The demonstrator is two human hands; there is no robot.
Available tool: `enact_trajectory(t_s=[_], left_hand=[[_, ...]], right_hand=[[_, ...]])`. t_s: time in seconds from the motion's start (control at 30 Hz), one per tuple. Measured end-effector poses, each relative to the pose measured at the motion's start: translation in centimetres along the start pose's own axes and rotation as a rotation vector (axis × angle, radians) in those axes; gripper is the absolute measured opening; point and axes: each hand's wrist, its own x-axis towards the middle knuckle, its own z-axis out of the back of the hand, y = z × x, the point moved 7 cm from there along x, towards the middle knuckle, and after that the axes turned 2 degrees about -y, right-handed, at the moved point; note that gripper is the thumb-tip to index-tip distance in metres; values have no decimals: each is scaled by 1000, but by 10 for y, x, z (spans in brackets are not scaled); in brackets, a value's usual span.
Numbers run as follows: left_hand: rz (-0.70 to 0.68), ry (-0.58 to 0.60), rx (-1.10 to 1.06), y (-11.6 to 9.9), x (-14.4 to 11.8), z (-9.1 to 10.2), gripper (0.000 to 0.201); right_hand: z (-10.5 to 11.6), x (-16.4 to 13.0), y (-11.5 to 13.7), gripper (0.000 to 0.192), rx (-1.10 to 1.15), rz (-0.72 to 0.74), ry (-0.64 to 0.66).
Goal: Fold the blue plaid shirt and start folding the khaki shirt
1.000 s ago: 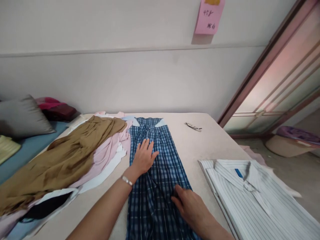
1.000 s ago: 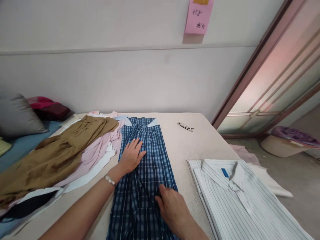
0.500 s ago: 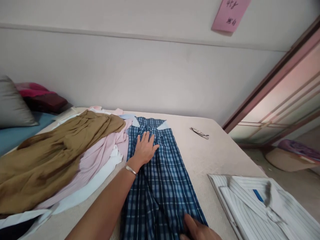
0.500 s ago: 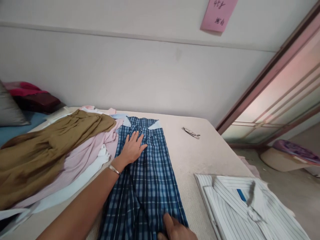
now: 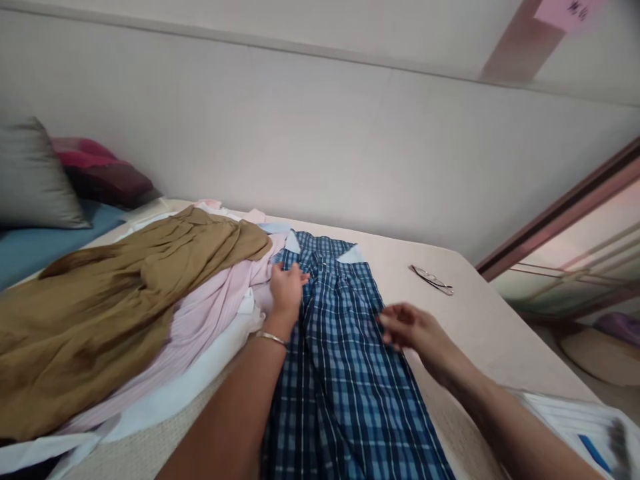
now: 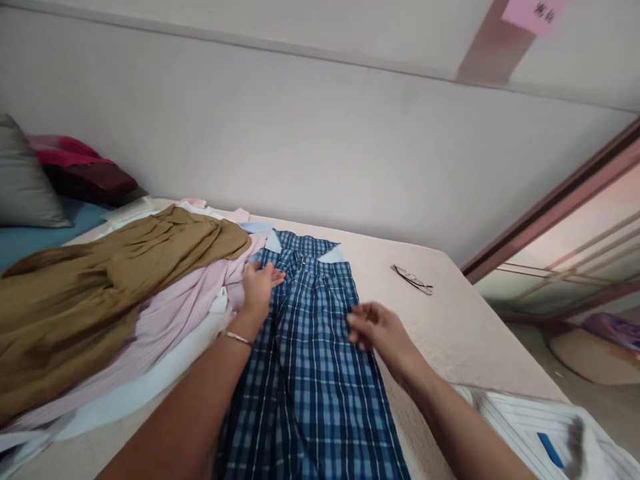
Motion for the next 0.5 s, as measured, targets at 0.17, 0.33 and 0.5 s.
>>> enact_trajectory(t_s=[0.17, 0.33, 0.5], left_hand=[[290, 18, -350, 3, 19, 19, 4], [352, 104, -411, 8, 20, 13, 14], [433, 192, -430, 9, 27, 8, 11]], right_hand=[[13, 117, 28, 29, 395, -111, -313], [2, 172, 14, 37, 404, -239, -358], [-1, 194, 5, 19, 351, -227, -237]])
